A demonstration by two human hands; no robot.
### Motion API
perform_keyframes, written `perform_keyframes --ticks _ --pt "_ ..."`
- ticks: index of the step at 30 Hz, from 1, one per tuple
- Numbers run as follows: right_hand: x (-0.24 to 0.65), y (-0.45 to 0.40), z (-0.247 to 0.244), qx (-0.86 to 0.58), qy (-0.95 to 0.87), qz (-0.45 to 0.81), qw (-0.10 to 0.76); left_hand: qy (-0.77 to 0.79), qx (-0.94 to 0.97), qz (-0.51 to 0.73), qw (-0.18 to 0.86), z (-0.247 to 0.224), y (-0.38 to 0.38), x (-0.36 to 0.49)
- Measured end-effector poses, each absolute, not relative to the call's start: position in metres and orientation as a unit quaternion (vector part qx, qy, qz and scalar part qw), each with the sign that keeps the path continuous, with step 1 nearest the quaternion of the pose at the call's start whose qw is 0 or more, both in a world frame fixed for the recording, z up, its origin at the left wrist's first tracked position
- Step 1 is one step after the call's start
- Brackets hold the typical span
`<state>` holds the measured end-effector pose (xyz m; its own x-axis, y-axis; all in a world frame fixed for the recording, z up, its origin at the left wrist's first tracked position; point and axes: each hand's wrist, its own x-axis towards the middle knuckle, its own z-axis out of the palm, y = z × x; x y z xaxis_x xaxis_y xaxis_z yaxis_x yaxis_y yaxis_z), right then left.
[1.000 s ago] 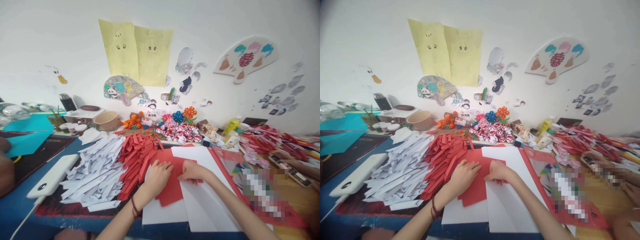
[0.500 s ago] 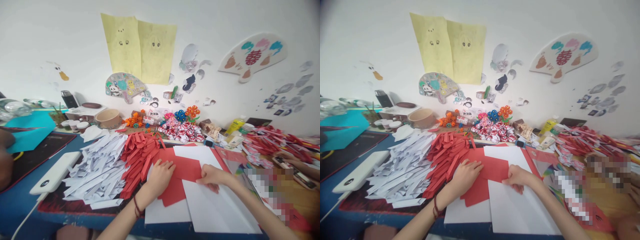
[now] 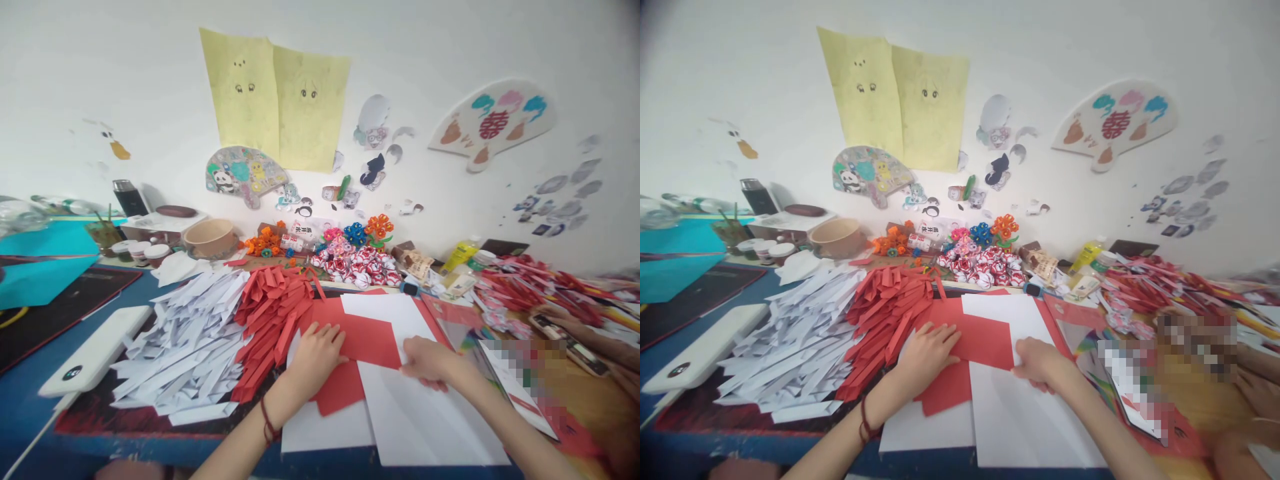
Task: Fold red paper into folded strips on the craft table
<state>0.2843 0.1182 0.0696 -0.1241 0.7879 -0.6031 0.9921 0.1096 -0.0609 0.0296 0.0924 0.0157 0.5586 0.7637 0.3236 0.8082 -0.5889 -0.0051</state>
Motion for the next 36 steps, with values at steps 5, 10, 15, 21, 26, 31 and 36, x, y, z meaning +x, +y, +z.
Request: perform_keyframes --ticks 5,10,15,21,26,31,36 --pt "0.262 0.105 0.077 0.594 0.776 -0.028 0.209 -0.452 -0.879 -0.093 0.12 0.014 0.091 0.038" --pt "0.262 0.087 0.081 0.587 0.79 0.04 0.171 -0.382 -0.897 -0.039 0.218 0.019 0.08 0.042" --pt "0.239 0.075 0.079 0.523 0.833 0.157 0.085 -0.35 -0.904 -0.067 0.236 0.032 0.078 0.04" --pt "0.218 0.085 0.068 0.467 0.853 0.224 -0.06 -0.372 -0.903 -0.096 0.192 0.061 0.091 0.038" --pt "0.211 0.095 0.063 0.443 0.853 0.147 -0.235 -0.377 -0.903 -0.129 0.161 0.074 0.103 0.037" --pt "0.217 0.107 0.033 0.337 0.845 0.183 -0.372 -0.365 -0.902 -0.159 0.165 0.058 0.107 0.035" --pt "0.22 0.109 0.019 0.319 0.846 0.153 -0.4 -0.341 -0.905 -0.18 0.179 0.05 0.106 0.033"
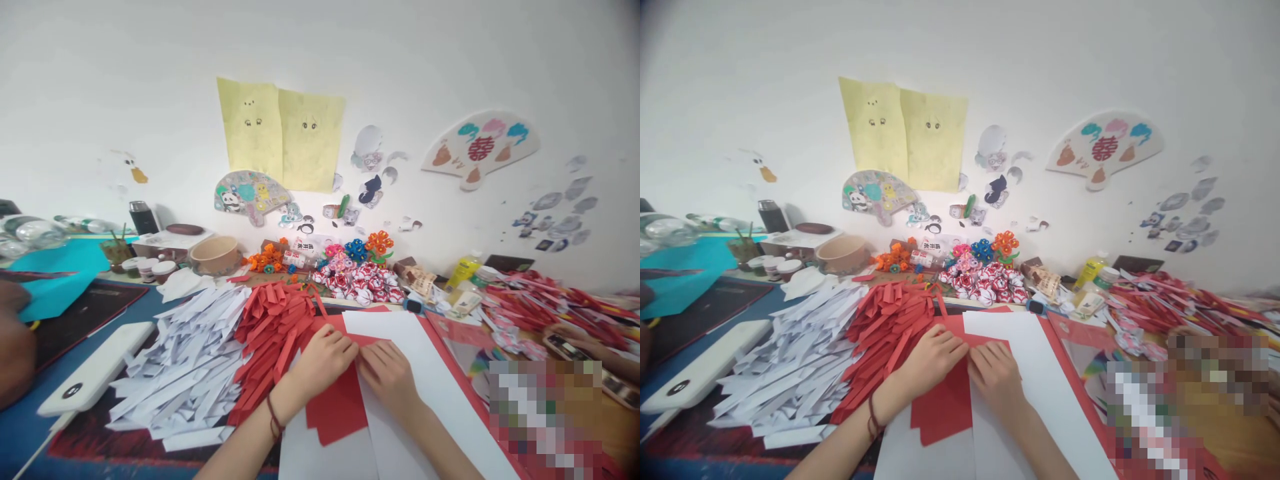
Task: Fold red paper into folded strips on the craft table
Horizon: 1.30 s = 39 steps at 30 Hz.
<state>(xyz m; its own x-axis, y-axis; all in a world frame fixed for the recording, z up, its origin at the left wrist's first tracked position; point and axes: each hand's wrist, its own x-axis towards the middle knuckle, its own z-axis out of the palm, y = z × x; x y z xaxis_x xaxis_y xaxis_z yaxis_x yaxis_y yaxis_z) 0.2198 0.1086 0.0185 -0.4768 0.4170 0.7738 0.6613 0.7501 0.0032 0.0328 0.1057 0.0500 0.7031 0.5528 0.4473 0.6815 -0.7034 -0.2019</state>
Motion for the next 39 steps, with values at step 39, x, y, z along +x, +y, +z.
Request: perform_keyframes --ticks 39 --pt "0.332 0.07 0.034 -0.335 -0.845 -0.259 0.327 -0.319 -0.852 -0.358 0.209 0.047 0.119 0.007"
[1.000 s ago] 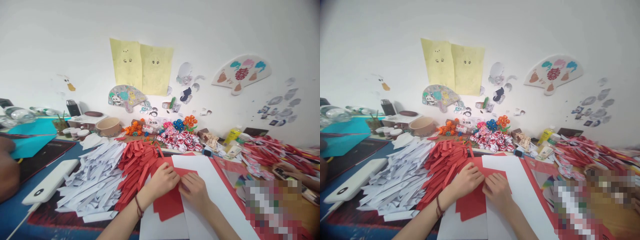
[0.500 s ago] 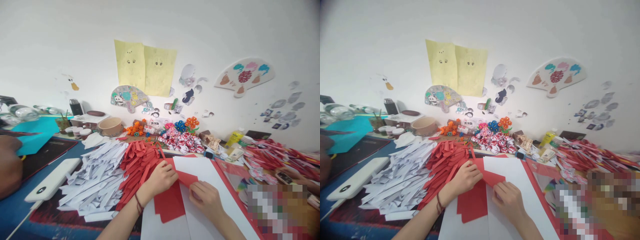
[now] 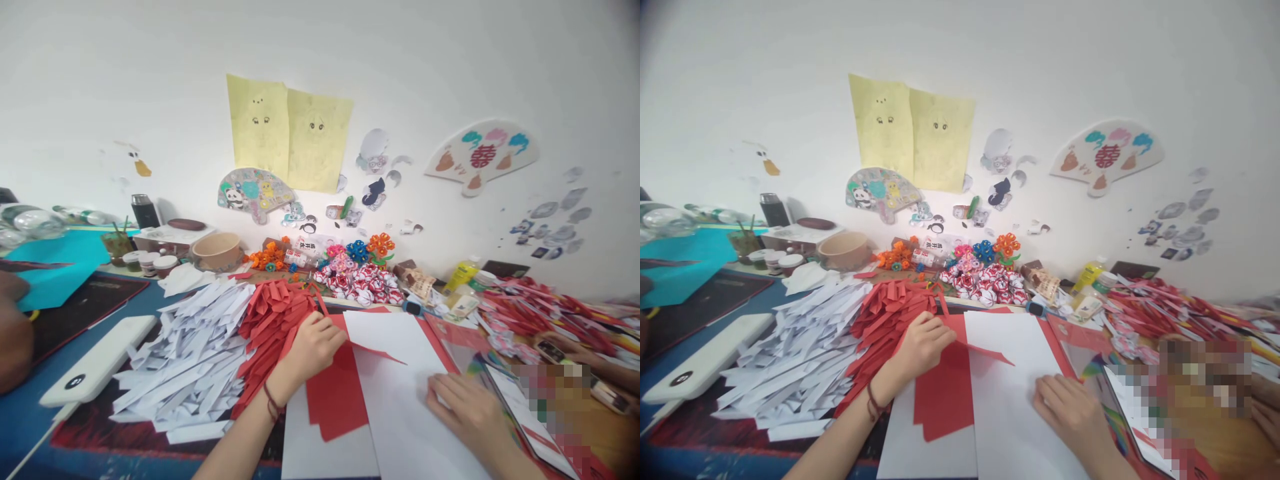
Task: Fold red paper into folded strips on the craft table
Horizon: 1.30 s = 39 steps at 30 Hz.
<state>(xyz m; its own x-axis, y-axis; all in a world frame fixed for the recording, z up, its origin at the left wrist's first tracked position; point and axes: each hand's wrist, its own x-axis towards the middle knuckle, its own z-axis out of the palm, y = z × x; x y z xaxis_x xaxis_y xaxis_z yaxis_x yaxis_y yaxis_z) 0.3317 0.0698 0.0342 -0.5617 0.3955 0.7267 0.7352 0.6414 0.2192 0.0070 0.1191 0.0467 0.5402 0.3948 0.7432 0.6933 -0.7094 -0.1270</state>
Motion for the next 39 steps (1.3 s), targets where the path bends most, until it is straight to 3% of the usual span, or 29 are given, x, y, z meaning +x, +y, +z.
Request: perform_keyframes --ticks 4,10,15,21,30,39 --pt "0.349 0.067 0.035 -0.393 -0.81 -0.253 0.354 -0.327 -0.841 -0.374 0.213 0.05 0.116 0.006" --pt "0.286 0.069 0.045 -0.359 -0.748 -0.375 0.413 -0.288 -0.87 -0.311 0.251 0.048 0.105 0.02" --pt "0.231 0.087 0.043 -0.34 -0.806 -0.34 0.345 -0.288 -0.869 -0.308 0.257 0.047 0.102 0.02" --pt "0.242 0.097 0.024 -0.354 -0.788 -0.281 0.419 -0.296 -0.865 -0.302 0.271 0.047 0.101 0.02" --pt "0.243 0.096 0.009 -0.296 -0.825 -0.303 0.376 -0.284 -0.877 -0.245 0.301 0.038 0.089 0.04" --pt "0.242 0.094 0.012 -0.286 -0.825 -0.293 0.389 -0.292 -0.881 -0.231 0.292 0.038 0.087 0.047"
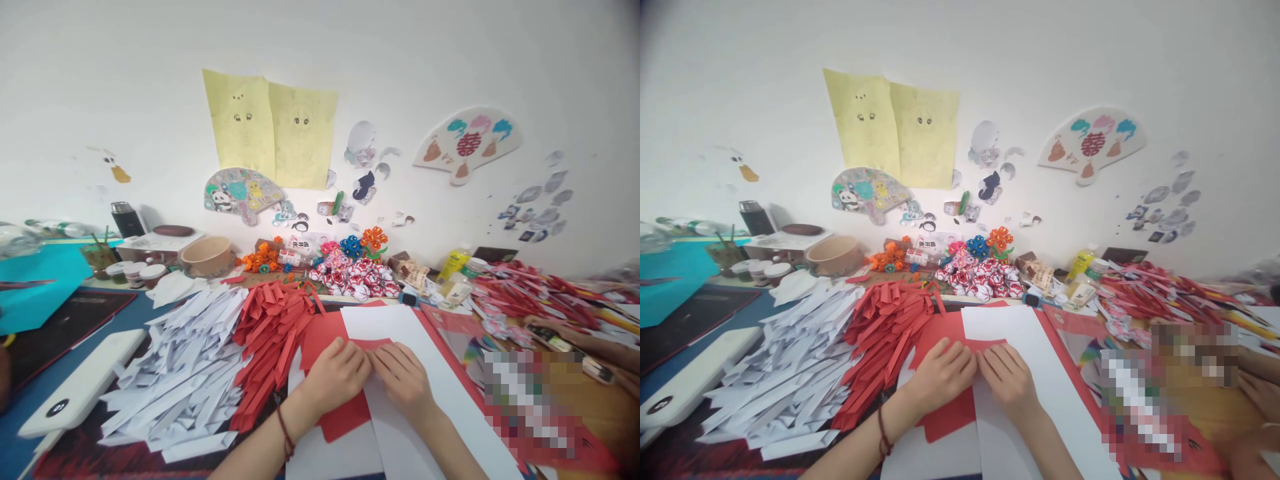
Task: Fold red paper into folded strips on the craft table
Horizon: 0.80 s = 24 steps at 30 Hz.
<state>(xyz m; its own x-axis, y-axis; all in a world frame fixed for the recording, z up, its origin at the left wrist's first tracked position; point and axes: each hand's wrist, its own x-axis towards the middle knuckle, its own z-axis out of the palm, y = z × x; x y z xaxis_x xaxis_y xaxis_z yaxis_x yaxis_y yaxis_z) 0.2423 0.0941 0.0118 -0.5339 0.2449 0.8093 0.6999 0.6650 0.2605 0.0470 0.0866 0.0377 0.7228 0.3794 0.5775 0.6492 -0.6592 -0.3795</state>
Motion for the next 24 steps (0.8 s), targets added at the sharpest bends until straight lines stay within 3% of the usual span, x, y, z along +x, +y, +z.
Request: perform_keyframes --ticks 24 --pt "0.249 0.089 0.023 -0.356 -0.77 -0.289 0.444 -0.286 -0.865 -0.308 0.274 0.037 0.092 0.054"
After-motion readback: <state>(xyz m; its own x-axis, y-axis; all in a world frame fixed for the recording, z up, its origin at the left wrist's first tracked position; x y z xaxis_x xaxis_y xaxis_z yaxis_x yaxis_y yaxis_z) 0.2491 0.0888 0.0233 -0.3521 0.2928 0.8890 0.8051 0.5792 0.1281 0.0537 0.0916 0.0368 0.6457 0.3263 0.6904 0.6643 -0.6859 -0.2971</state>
